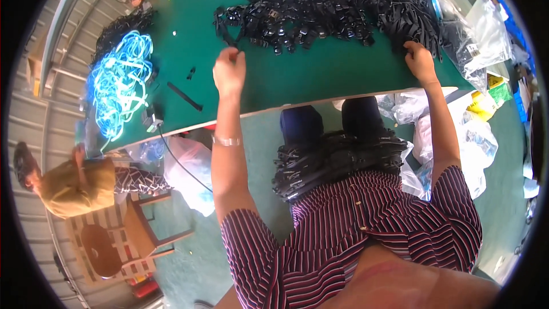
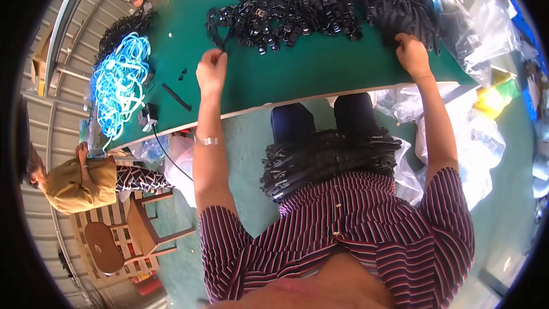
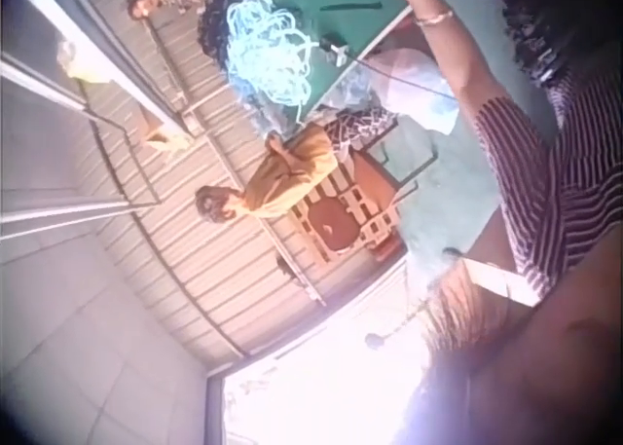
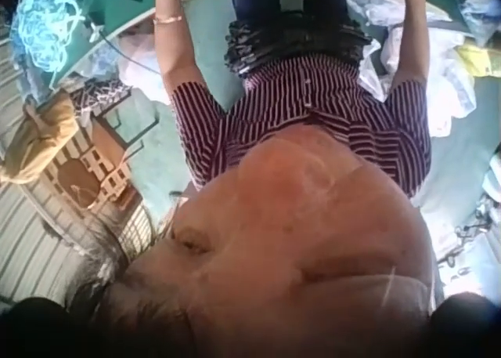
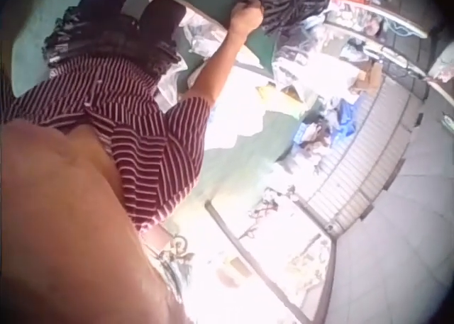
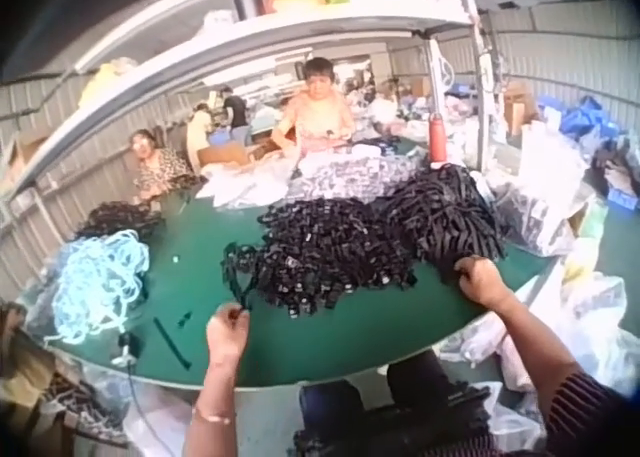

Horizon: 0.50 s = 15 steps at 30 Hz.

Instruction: The person assembles small black plastic components by hand.

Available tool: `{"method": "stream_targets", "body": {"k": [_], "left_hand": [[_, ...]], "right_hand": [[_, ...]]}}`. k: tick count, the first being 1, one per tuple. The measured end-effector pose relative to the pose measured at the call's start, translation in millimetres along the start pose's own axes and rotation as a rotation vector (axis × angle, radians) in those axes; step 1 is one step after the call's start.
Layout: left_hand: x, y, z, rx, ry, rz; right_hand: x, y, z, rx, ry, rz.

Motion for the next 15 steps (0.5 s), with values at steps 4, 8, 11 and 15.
{"method": "stream_targets", "body": {"k": [4, 8, 11, 15], "left_hand": [[-29, -39, -24, -0.414, -0.069, 0.154], [-37, -49, -33, -0.537, -0.180, 0.242], [-39, -38, -31, -0.448, -0.286, 0.401], [-44, -39, -32, -0.485, -0.223, 0.375]], "right_hand": [[14, -4, -3, -0.382, -0.065, -0.114], [41, -32, -12, -0.830, -0.212, -0.297], [61, -50, -17, -1.161, -0.395, -0.487], [79, -90, -27, -1.275, -0.469, -0.508]]}}
Point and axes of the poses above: each hand's wrist, its own x-axis away from the middle knuckle, its own z-axis out of the back of the hand, y = z × x, the point moved 5 cm from there along -x, towards the middle knuckle, and after that the axes turned 7 degrees about -z, right-handed, at the moved point
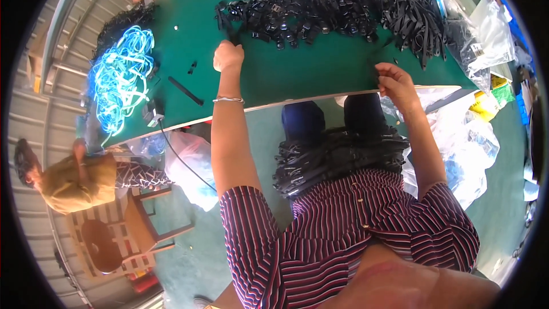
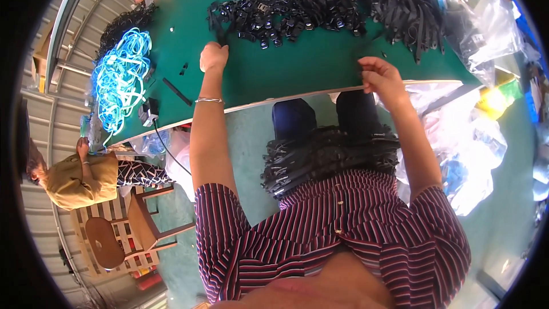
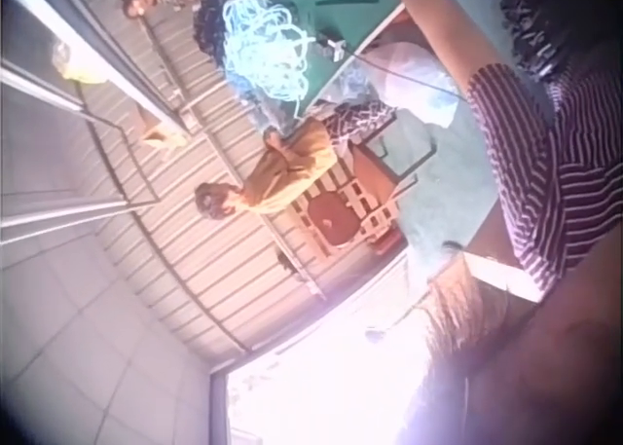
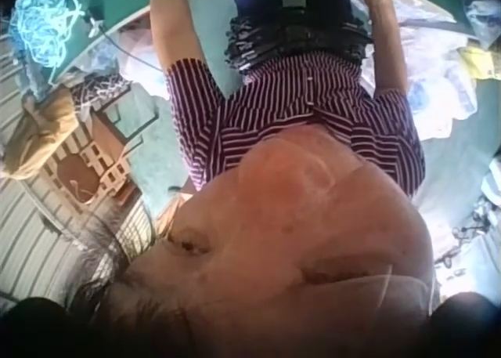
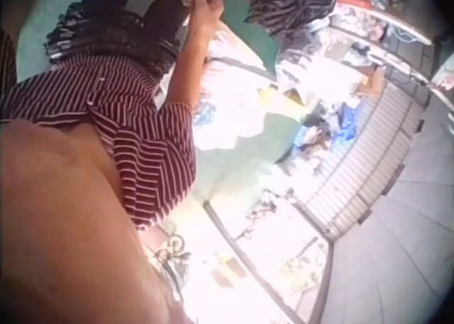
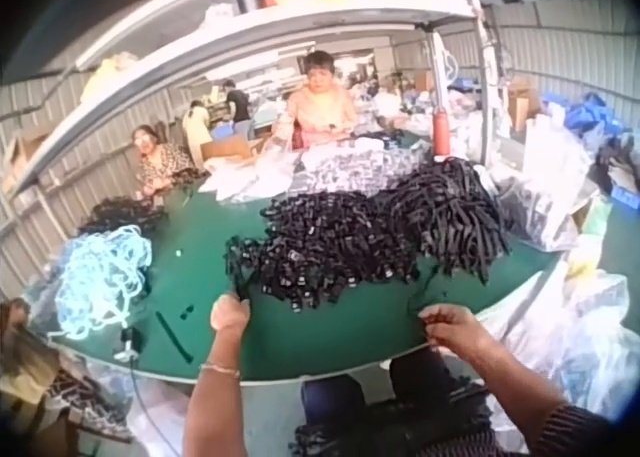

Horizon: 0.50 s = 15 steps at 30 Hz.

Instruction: The person assembles small black plastic components by hand.

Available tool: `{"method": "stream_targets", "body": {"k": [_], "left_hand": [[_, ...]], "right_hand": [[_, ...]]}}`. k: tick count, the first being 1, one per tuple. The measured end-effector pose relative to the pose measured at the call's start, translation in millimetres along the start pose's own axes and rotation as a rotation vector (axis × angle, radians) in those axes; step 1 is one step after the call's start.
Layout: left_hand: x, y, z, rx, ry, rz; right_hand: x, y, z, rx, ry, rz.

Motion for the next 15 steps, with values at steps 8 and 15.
{"method": "stream_targets", "body": {"k": [8, 15], "left_hand": [[3, -1, -6, 0.015, -0.084, -0.008], [8, -2, 5, 0.154, -0.001, 0.025]], "right_hand": [[5, 23, -45, -0.396, -0.319, -0.156], [2, 28, -51, -0.397, -0.342, -0.190]]}}
Point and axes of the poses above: each hand's wrist, its own x-axis away from the middle knuckle, its own z-axis out of the back of the hand, y = z × x, the point moved 5 cm from there along -x, towards the middle knuckle, and after that the axes turned 7 degrees about -z, right-handed, at the moved point
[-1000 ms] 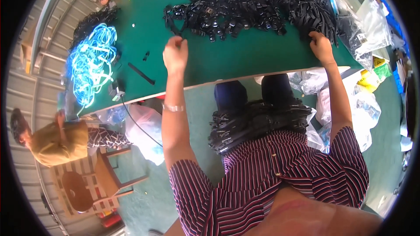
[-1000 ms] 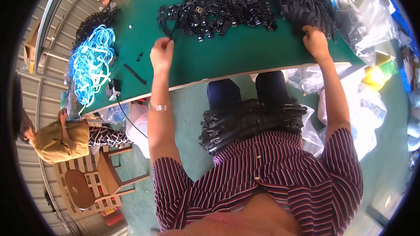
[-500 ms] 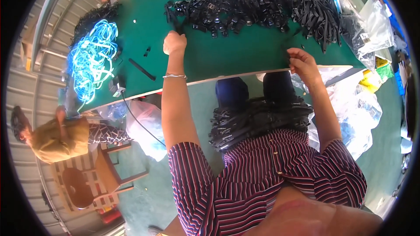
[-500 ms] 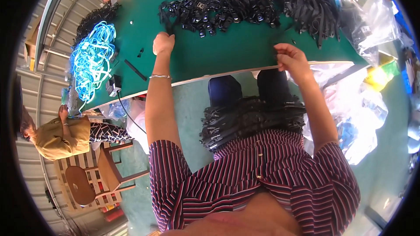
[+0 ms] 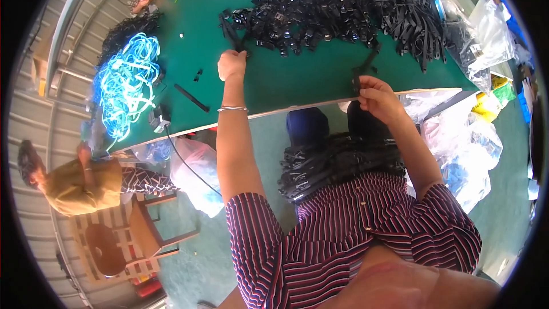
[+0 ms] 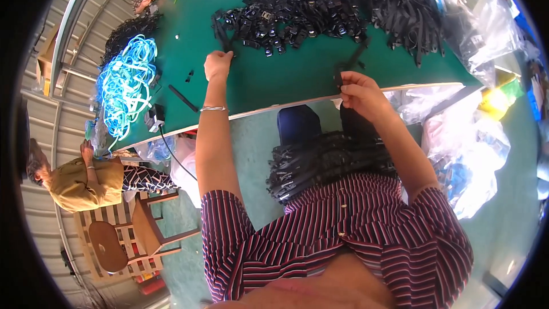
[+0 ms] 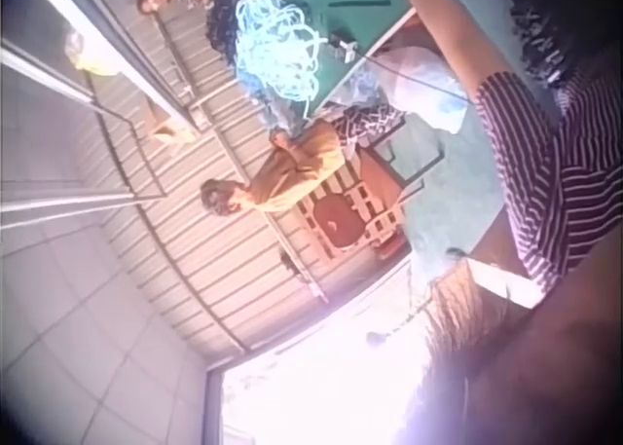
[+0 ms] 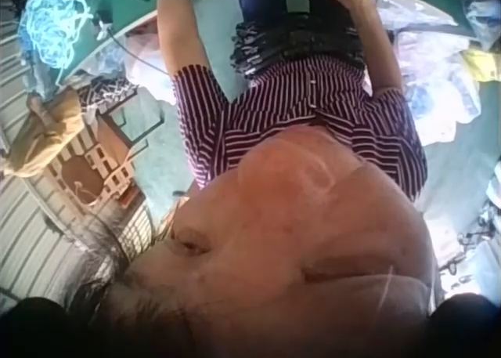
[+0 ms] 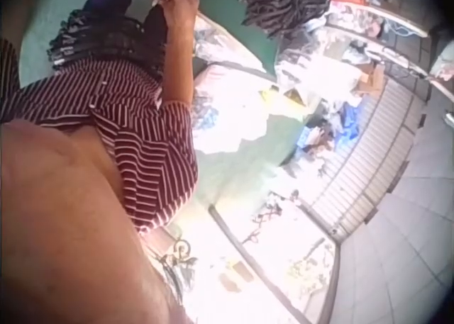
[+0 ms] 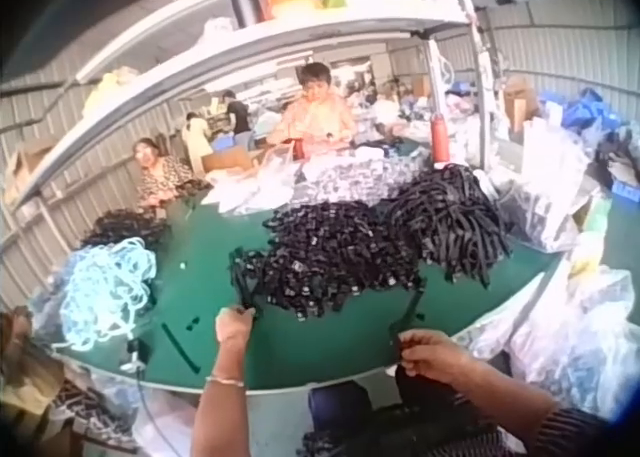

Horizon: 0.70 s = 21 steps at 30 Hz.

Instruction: The person assembles small black plastic components by hand.

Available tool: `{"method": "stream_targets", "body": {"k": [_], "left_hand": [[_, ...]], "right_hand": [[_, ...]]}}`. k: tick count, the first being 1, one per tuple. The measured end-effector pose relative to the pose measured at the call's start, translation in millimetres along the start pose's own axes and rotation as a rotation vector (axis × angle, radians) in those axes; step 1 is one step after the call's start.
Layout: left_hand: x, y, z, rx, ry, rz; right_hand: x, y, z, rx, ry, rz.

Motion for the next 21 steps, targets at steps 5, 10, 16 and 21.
{"method": "stream_targets", "body": {"k": [5, 10, 16, 21], "left_hand": [[-8, 5, -6, -0.128, -0.010, 0.037], [-16, -2, -16, 0.111, -0.185, 0.111], [7, -8, -16, 0.952, 0.035, 0.149], [95, 21, 0, 1.702, -0.254, -0.026]], "right_hand": [[-3, 0, -3, 0.013, -0.003, 0.002], [-3, 0, 2, 0.040, 0.008, 0.035], [-2, 2, -5, 0.027, -0.032, 0.020], [2, 7, -22, 0.101, -0.067, 0.033]]}}
Point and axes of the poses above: each hand's wrist, its own x-axis away from the middle knuckle, its own z-axis out of the back of the hand, y = z × x, the point moved 5 cm from there along -x, towards the middle knuckle, and after that the axes turned 7 degrees about -z, right-handed, at the moved point
